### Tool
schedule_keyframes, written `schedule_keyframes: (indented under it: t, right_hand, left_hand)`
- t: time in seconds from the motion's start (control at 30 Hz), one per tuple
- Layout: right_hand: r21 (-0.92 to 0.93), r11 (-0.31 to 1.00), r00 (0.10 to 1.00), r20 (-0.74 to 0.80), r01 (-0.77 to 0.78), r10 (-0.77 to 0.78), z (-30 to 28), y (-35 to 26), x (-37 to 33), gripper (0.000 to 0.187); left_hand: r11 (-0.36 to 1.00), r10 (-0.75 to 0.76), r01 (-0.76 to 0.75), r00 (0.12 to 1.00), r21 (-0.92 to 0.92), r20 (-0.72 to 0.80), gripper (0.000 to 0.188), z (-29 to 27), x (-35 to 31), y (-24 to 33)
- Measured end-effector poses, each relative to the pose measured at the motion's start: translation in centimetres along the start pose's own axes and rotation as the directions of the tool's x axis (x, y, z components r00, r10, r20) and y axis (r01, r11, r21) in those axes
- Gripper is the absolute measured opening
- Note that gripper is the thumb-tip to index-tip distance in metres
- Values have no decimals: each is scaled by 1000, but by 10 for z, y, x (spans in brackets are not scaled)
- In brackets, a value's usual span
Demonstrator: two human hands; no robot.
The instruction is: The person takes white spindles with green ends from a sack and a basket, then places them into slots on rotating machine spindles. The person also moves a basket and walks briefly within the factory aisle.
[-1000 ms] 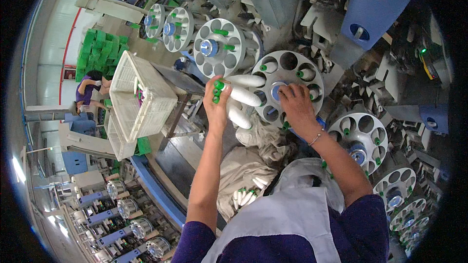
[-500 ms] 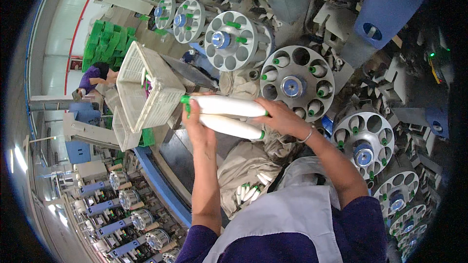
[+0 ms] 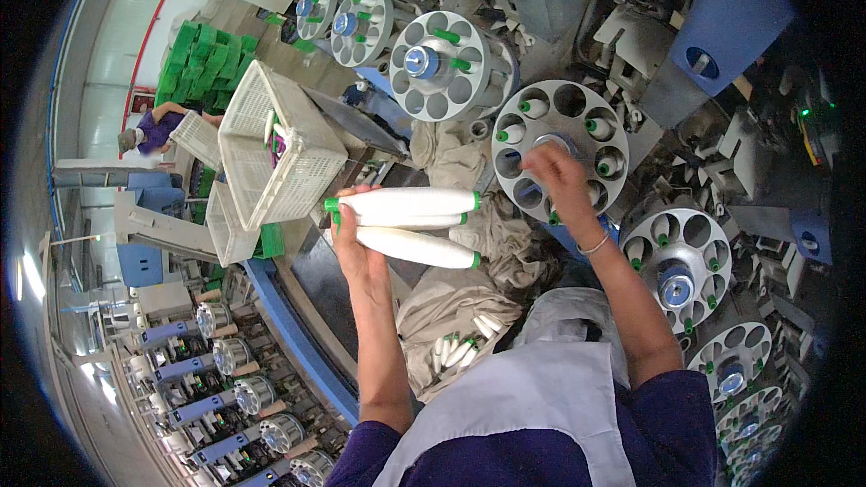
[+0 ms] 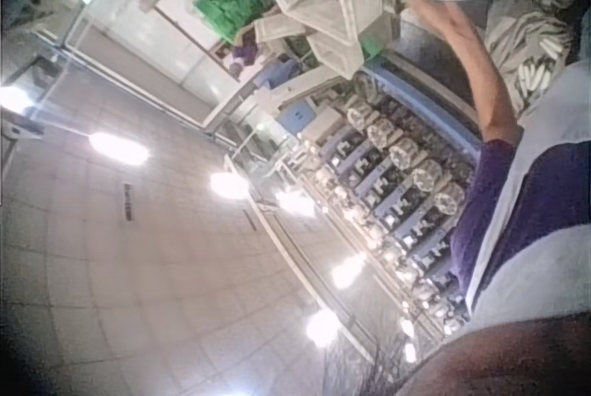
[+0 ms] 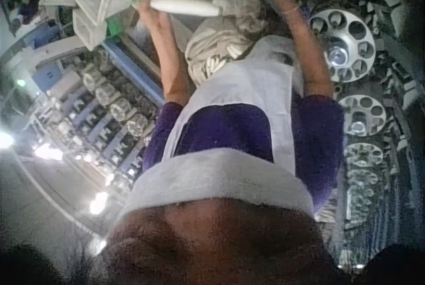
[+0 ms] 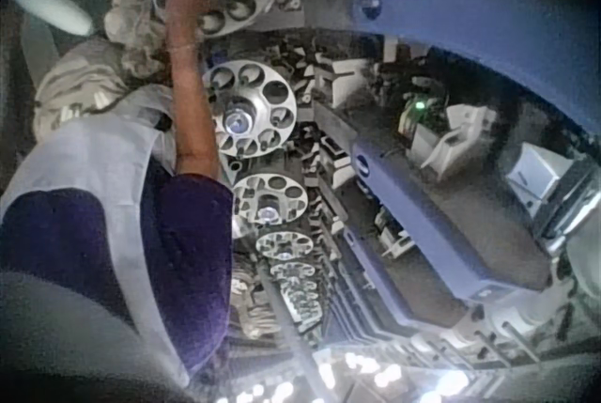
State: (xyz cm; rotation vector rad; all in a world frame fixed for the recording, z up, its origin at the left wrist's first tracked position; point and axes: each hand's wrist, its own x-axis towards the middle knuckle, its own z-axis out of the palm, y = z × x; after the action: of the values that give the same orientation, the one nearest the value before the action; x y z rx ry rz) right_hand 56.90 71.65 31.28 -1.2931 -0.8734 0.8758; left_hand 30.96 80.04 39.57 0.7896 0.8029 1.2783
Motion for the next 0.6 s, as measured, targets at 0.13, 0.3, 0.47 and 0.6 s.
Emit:
schedule_keyframes:
  t: [0.13, 0.3, 0.47, 0.6]
  right_hand:
    - [-78, 944, 881, 389, 321, -268, 39, -21, -9, 45]
    - [-127, 972, 884, 452, 199, -122, 47, -37, -3, 49]
    - [124, 991, 883, 458, 49, -101, 45, -36, 4, 45]
    - [275, 868, 743, 654, -413, 146, 41, -34, 8, 48]
  left_hand:
    - [1000, -6, 2, 988, 25, 154, 36, 11, -6, -2]
    - [983, 162, -164, 986, -87, -35, 40, 6, 4, 38]
    - [938, 305, -224, 897, 266, -320, 46, -13, 15, 77]
    - [861, 186, -132, 980, 491, -64, 51, -3, -6, 53]
